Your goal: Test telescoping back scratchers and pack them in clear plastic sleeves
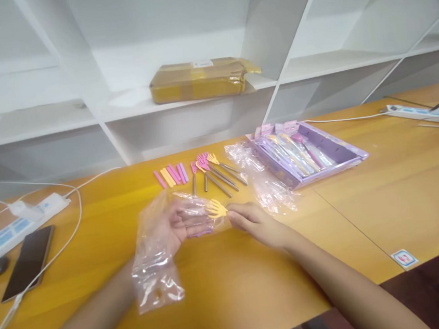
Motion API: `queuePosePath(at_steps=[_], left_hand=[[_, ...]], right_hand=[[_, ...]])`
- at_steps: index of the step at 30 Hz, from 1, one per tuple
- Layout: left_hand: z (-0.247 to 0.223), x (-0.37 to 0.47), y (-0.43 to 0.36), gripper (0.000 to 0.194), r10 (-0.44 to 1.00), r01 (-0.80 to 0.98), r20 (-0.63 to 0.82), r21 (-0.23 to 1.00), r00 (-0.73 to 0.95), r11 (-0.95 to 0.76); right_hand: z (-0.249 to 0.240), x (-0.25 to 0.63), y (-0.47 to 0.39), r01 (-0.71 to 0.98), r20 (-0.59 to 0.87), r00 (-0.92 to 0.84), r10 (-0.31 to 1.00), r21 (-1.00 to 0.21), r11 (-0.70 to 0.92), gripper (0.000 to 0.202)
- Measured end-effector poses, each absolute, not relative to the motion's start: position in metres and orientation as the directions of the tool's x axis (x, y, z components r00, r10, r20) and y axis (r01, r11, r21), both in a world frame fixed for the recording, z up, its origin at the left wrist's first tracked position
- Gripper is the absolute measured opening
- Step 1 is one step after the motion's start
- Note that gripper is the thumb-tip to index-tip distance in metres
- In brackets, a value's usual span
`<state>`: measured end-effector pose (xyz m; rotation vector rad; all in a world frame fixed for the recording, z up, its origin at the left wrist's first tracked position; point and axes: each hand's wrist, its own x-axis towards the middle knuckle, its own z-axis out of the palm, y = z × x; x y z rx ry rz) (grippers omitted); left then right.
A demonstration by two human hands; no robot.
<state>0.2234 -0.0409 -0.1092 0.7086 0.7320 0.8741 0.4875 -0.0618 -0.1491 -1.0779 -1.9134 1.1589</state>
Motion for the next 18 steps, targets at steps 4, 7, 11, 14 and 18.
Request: queuePosePath(at_steps=[4,7,11,14,18], left_hand=[[-0.11,0.233,-0.048,0.035,0.902,-0.372,-0.205,0.859,0.381,0.352],[-0.115,0.232,-0.046,0.032,0.901,-0.37,-0.227,0.854,0.371,0.367],[-0.129,0.227,-0.045,0.029,0.894,-0.403,-0.2,0.838,0.401,0.368],[-0.137,0.23,-0.05,0.028,0.906,-0.371,-0.152,0.876,0.394,0.308],[-0.14,0.238,-0.055,0.027,0.9,-0.312,-0.141,0.907,0.412,0.284]], right_hand=[[-0.145,0.485,-0.063,0.365,0.103,-0.469,0.877,-0.882,0.298,0.044],[-0.145,0.484,-0.063,0.36,0.115,-0.478,0.871,-0.878,0.314,0.041],[-0.147,0.483,-0.064,0.364,0.108,-0.457,0.883,-0.883,0.297,0.042],[-0.149,0.483,-0.065,0.349,0.097,-0.463,0.881,-0.894,0.281,0.042],[-0.152,0.482,-0.065,0.345,0.046,-0.459,0.887,-0.911,0.226,0.048]])
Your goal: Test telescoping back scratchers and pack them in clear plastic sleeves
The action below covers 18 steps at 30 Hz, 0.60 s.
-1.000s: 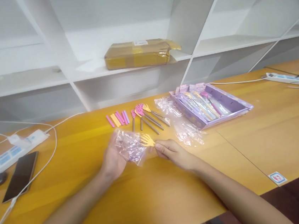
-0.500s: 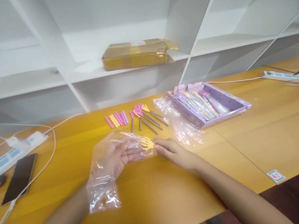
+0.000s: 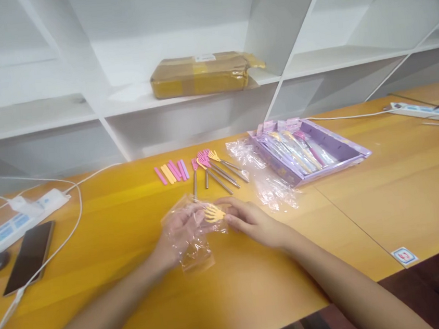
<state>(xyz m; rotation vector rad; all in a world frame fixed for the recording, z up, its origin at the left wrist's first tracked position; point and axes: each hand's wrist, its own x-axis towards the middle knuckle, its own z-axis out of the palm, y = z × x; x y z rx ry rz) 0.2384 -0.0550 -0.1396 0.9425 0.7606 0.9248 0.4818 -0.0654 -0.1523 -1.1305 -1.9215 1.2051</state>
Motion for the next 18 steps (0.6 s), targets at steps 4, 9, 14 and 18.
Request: queuePosePath(at_steps=[4,9,14,18], left_hand=[[-0.142,0.242,-0.054,0.027,0.898,-0.293,-0.149,0.912,0.415,0.287],[-0.141,0.237,-0.056,0.028,0.9,-0.033,-0.072,0.995,0.429,0.096],[-0.133,0.237,-0.059,0.023,0.925,0.073,-0.024,0.997,0.379,-0.004],[-0.123,0.23,-0.049,0.028,0.957,-0.029,-0.057,0.997,0.284,0.068]], right_hand=[[-0.156,0.48,-0.066,0.322,0.059,-0.436,0.898,-0.922,0.216,0.056],[-0.159,0.476,-0.072,0.29,0.048,-0.456,0.889,-0.936,0.199,0.066],[-0.16,0.473,-0.075,0.309,0.069,-0.435,0.898,-0.925,0.222,0.071],[-0.155,0.478,-0.069,0.454,0.087,-0.345,0.934,-0.856,0.247,0.064]])
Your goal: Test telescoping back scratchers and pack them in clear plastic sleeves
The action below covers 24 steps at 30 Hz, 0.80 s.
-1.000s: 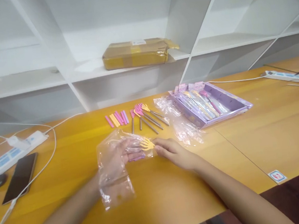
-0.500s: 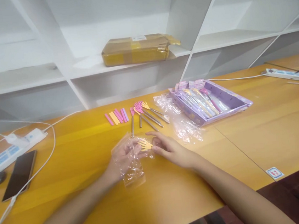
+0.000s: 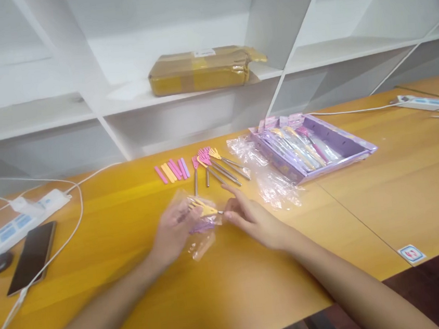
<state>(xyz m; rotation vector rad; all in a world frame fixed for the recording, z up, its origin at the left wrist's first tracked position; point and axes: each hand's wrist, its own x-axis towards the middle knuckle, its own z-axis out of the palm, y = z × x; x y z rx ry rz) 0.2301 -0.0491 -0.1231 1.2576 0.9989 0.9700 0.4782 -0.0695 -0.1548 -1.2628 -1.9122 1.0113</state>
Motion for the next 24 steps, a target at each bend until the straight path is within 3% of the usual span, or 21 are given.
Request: queuePosePath(at_steps=[3,6,15,24], left_hand=[[-0.117,0.223,-0.038,0.027,0.978,-0.211,-0.055,0.972,0.203,0.099],[-0.117,0.225,-0.034,0.025,0.977,-0.321,-0.043,0.941,0.209,0.11],[-0.132,0.239,-0.05,0.032,0.948,-0.343,-0.048,0.925,0.314,0.16],[-0.149,0.242,-0.056,0.038,0.914,-0.266,-0.156,0.926,0.373,0.267]], right_hand=[[-0.149,0.482,-0.066,0.54,0.085,-0.24,0.967,-0.816,0.205,0.054],[-0.148,0.482,-0.065,0.482,0.121,-0.222,0.968,-0.849,0.217,0.048],[-0.161,0.473,-0.074,0.182,0.187,-0.239,0.953,-0.955,0.233,0.047],[-0.16,0.467,-0.081,0.206,0.144,-0.311,0.939,-0.955,0.214,0.057]])
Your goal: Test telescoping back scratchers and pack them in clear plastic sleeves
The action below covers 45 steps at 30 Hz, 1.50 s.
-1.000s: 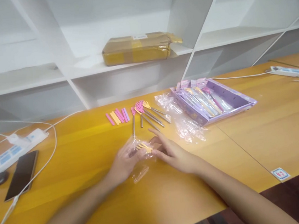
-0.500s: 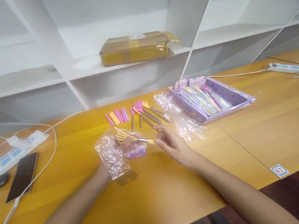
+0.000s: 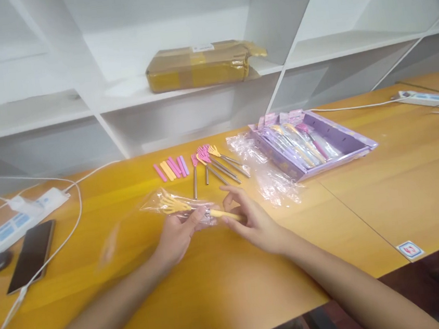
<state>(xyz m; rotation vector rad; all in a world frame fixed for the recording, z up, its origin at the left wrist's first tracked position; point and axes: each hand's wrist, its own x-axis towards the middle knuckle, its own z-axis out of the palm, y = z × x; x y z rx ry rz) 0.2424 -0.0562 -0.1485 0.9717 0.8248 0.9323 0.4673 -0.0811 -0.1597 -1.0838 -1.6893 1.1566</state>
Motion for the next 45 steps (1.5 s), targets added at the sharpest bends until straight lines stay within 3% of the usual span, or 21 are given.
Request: queuePosePath(at_steps=[4,11,16,23,29,38,45], left_hand=[[-0.144,0.244,-0.055,0.04,0.93,-0.309,-0.166,0.911,0.328,0.272],[-0.129,0.238,-0.043,0.038,0.977,-0.408,-0.11,0.896,0.182,0.177],[-0.123,0.233,-0.04,0.035,0.973,-0.457,-0.088,0.872,0.211,0.178],[-0.125,0.232,-0.039,0.034,0.957,-0.513,-0.108,0.825,0.269,0.237],[-0.136,0.235,-0.045,0.047,0.945,-0.406,-0.123,0.881,0.303,0.245],[-0.155,0.243,-0.063,0.037,0.93,-0.127,-0.06,0.985,0.363,0.113],[-0.154,0.24,-0.057,0.042,0.901,-0.163,-0.035,0.98,0.431,0.116]], right_hand=[[-0.162,0.468,-0.079,0.186,0.147,-0.322,0.935,-0.959,0.214,0.059],[-0.157,0.471,-0.071,-0.063,0.197,-0.235,0.952,-0.98,0.187,0.034],[-0.156,0.477,-0.066,-0.183,0.172,-0.285,0.943,-0.975,0.123,0.035],[-0.158,0.485,-0.059,-0.403,0.283,-0.291,0.914,-0.903,0.152,0.03],[-0.17,0.484,-0.052,-0.334,0.259,-0.295,0.92,-0.93,0.154,0.03],[-0.175,0.473,-0.059,-0.273,0.101,-0.41,0.907,-0.962,-0.016,0.041],[-0.165,0.482,-0.058,-0.223,0.246,-0.47,0.848,-0.962,0.156,0.033]])
